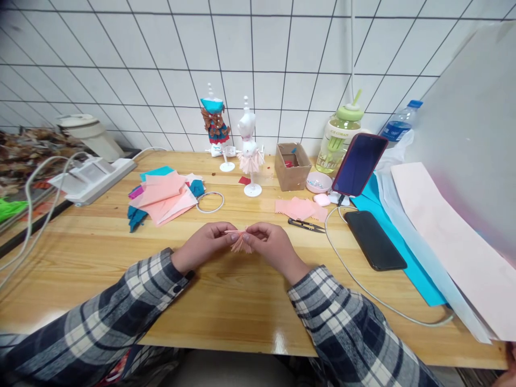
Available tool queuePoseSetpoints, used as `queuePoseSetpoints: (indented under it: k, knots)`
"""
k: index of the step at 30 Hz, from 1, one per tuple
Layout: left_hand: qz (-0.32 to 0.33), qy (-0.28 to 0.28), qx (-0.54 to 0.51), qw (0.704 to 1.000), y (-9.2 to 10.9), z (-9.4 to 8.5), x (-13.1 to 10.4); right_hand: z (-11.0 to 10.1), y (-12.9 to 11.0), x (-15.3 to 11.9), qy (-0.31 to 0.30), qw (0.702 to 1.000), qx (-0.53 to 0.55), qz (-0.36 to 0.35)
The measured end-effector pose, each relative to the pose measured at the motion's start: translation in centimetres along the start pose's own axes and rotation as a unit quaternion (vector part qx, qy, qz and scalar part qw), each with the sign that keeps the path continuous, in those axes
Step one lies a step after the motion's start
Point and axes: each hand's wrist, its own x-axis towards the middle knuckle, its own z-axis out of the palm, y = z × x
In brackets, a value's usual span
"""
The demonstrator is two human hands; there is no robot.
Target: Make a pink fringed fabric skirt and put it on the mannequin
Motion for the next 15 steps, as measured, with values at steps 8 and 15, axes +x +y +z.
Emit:
queuePoseSetpoints:
  k: [8, 15]
  knots:
    - [0.002, 0.017, 0.024, 1.000, -0.10, -0.25, 0.11, -0.27, -0.07, 0.11, -0.040, 0.995, 0.039, 0.086]
    - [-0.019, 0.018, -0.019, 0.999, -0.21, -0.04, 0.21, -0.22, 0.24, 0.13, -0.042, 0.993, 0.050, 0.096]
